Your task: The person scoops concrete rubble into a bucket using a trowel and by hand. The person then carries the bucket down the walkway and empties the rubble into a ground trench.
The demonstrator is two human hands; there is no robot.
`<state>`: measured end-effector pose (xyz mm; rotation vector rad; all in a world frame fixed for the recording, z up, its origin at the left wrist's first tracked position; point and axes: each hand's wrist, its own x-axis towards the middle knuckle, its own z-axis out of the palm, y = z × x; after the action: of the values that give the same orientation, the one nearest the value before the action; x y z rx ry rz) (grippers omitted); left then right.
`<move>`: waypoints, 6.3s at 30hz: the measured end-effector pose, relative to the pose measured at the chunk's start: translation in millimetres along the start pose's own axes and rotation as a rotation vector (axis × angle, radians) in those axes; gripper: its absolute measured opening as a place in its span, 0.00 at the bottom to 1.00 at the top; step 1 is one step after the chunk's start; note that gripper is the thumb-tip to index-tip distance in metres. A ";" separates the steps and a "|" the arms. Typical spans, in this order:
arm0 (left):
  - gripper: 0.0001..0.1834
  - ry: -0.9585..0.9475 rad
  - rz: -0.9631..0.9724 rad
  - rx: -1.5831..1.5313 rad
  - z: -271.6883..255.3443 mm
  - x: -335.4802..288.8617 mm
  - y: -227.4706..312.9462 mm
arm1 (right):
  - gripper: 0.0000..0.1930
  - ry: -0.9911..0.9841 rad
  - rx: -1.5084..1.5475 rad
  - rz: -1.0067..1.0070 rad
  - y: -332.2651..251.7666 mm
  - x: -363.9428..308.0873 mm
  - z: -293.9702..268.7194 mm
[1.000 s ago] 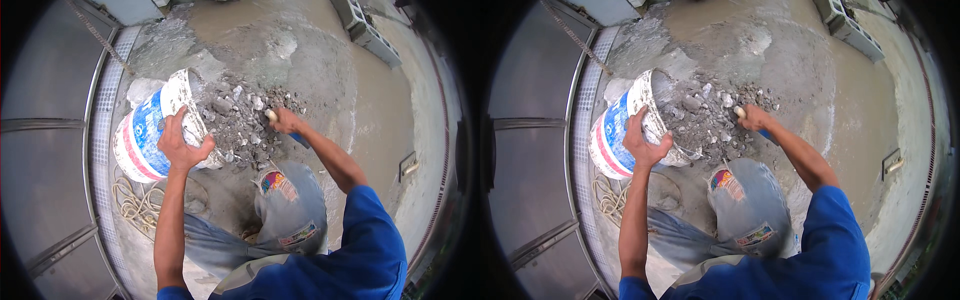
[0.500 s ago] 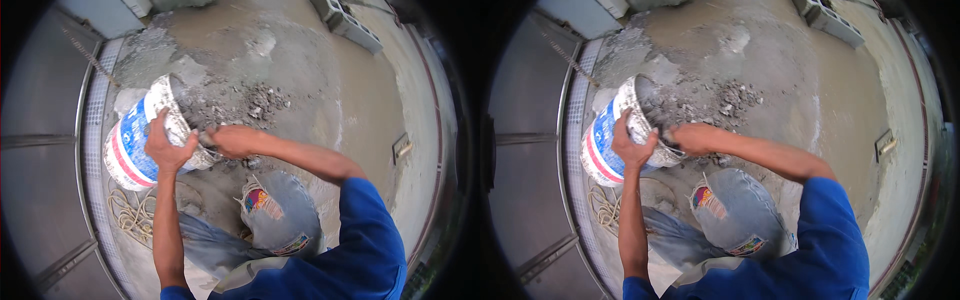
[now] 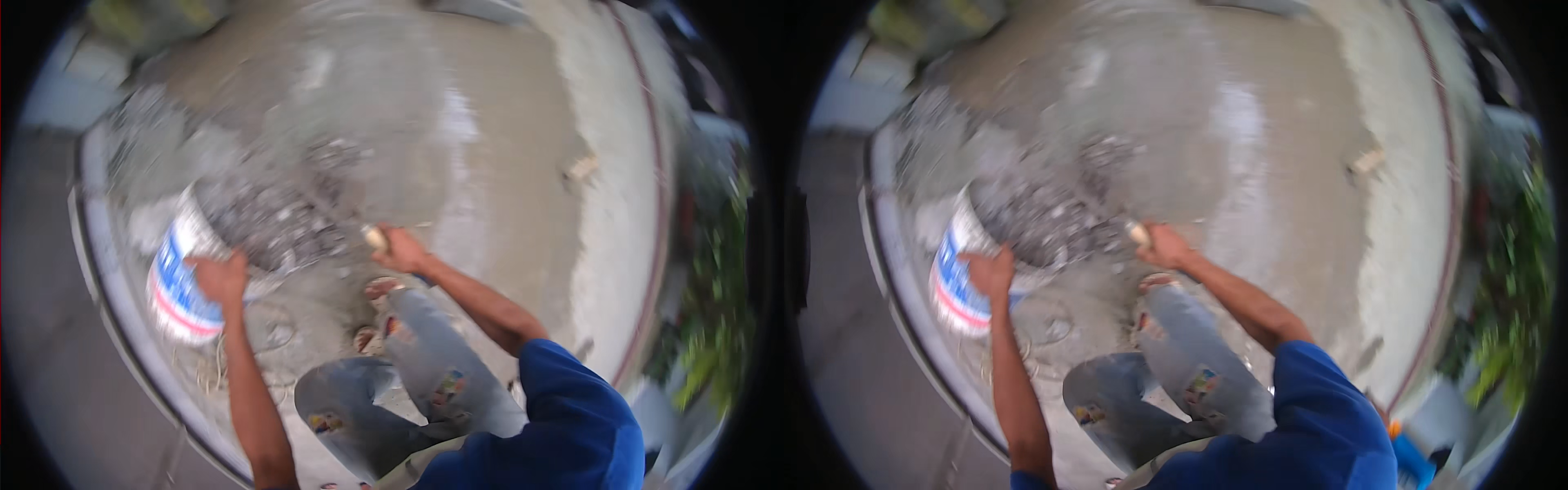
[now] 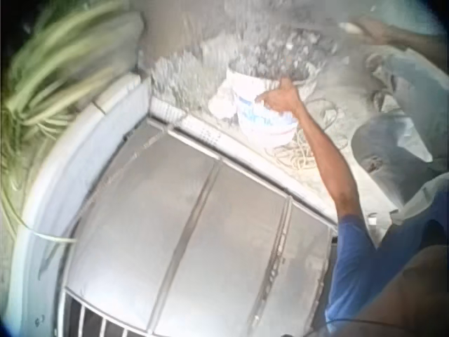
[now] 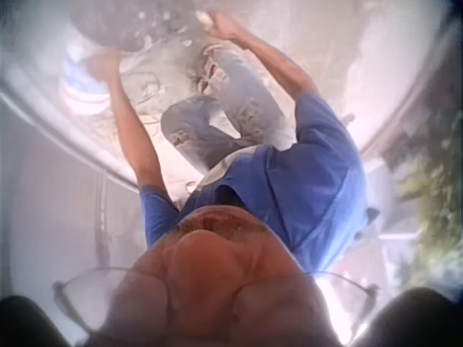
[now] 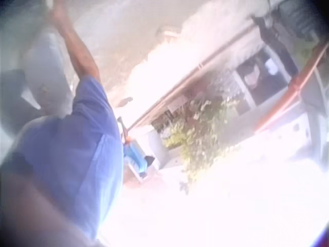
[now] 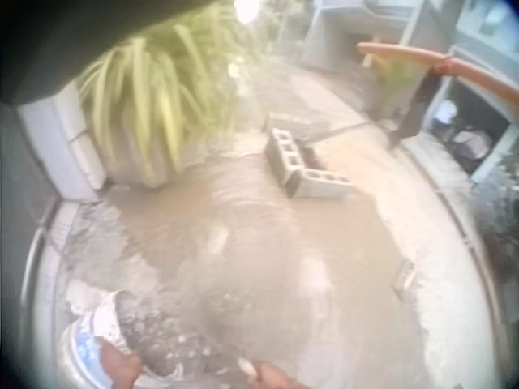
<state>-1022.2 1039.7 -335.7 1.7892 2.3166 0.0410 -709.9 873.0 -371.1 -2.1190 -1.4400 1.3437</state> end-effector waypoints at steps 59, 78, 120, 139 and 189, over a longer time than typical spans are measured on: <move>0.11 0.235 -1.381 -1.644 -47.7 -146.6 -194.5 | 0.24 0.368 -0.212 0.291 95.3 155.0 -24.6; 0.36 -0.011 -1.049 -1.438 36.0 -235.0 -90.3 | 0.31 -0.118 -0.736 -0.029 -96.6 185.6 -16.7; 0.46 0.248 -0.430 -0.671 198.7 -17.2 60.7 | 0.15 -0.796 -0.290 -0.250 -16.5 198.2 38.2; 0.37 0.283 -0.591 -0.828 -191.8 -115.7 35.3 | 0.14 -0.978 -0.530 -0.208 -349.6 -80.7 -125.7; 0.56 0.295 -0.643 -0.474 256.0 -166.1 -11.1 | 0.12 -0.621 -0.670 -0.642 -72.7 313.3 -100.3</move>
<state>-945.7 849.7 -562.3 0.8188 2.6693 0.7193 -646.9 1196.3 -441.9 -1.2691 -2.8275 1.4089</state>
